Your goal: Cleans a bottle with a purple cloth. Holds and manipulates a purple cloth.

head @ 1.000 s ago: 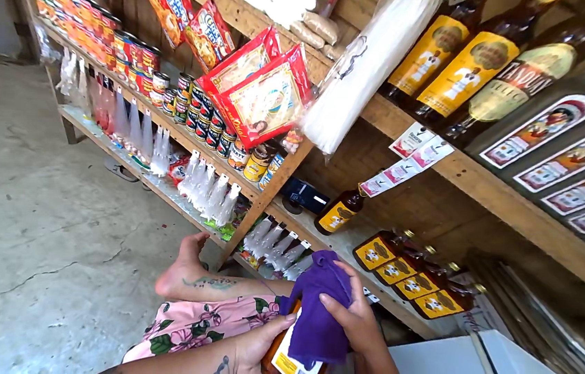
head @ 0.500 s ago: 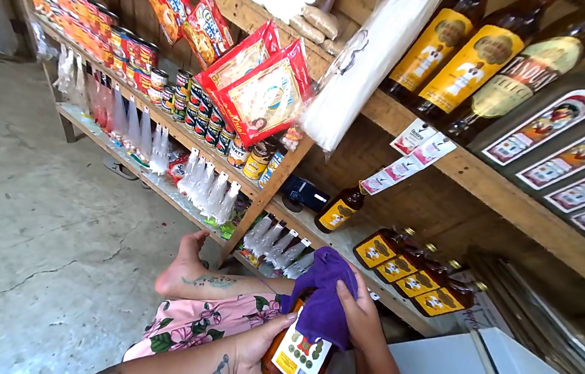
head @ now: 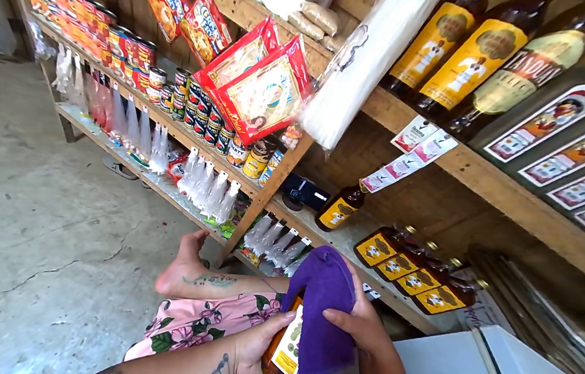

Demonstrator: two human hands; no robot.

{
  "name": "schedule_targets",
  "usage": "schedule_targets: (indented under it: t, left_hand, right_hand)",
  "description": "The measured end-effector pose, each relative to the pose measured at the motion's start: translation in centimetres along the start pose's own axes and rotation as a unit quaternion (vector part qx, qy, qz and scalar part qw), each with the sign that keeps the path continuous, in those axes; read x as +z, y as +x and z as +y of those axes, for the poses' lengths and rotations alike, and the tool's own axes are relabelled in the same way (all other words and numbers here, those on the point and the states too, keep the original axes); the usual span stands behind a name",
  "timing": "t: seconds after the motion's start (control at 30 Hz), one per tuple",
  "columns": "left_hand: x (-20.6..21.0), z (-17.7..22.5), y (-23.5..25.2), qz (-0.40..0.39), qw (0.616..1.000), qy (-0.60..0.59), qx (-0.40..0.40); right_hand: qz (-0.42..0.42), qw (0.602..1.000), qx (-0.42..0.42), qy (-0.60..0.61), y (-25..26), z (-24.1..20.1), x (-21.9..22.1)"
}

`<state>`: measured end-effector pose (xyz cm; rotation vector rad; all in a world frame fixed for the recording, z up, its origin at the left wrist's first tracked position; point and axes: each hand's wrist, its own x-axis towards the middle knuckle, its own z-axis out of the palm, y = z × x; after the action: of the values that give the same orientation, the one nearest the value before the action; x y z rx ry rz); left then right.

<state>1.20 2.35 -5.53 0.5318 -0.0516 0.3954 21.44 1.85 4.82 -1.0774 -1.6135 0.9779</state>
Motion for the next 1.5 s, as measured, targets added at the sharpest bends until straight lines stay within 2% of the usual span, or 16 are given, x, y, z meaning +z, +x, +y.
schedule_targets:
  t: [0.13,0.2,0.43,0.67,0.83,1.0,1.07,1.27,1.4,1.5]
  left_hand:
    - [0.2,0.1,-0.1,0.011,1.000,0.003,-0.021]
    - [0.1,0.1,-0.1,0.011,1.000,0.008,-0.028]
    - [-0.1,0.1,-0.1,0.017,0.999,0.011,-0.028]
    - [0.2,0.1,-0.1,0.024,1.000,0.012,-0.015]
    - [0.2,0.2,0.0,0.020,1.000,0.004,-0.014]
    - [0.3,0.2,0.0,0.015,0.999,0.012,-0.025]
    - [0.2,0.2,0.0,0.012,0.999,0.010,-0.029]
    - [0.0,0.2,0.0,0.002,1.000,-0.005,-0.024]
    - [0.0,0.1,-0.2,-0.003,1.000,-0.009,-0.019]
    - [0.2,0.2,-0.3,0.006,1.000,0.011,-0.025]
  right_hand:
    - [0.098,0.994,0.031,-0.026,-0.1,-0.5,1.0]
    - [0.122,0.991,0.038,-0.041,0.0,-0.5,1.2]
    - [0.096,0.994,0.023,-0.037,0.0,-0.2,1.0]
    - [-0.015,0.998,-0.013,-0.052,0.0,0.0,0.0]
    - [0.019,0.999,0.005,-0.041,0.0,0.1,0.0]
    - [0.119,0.991,0.021,-0.064,0.2,-0.6,1.2]
    - [0.129,0.988,0.022,-0.080,0.3,-0.6,1.3]
    - [0.106,0.989,0.012,-0.102,0.1,-0.2,0.9]
    - [0.065,0.996,0.029,-0.044,-0.4,-0.3,0.2]
    - [0.002,0.999,0.020,0.029,-0.9,-0.4,-1.1]
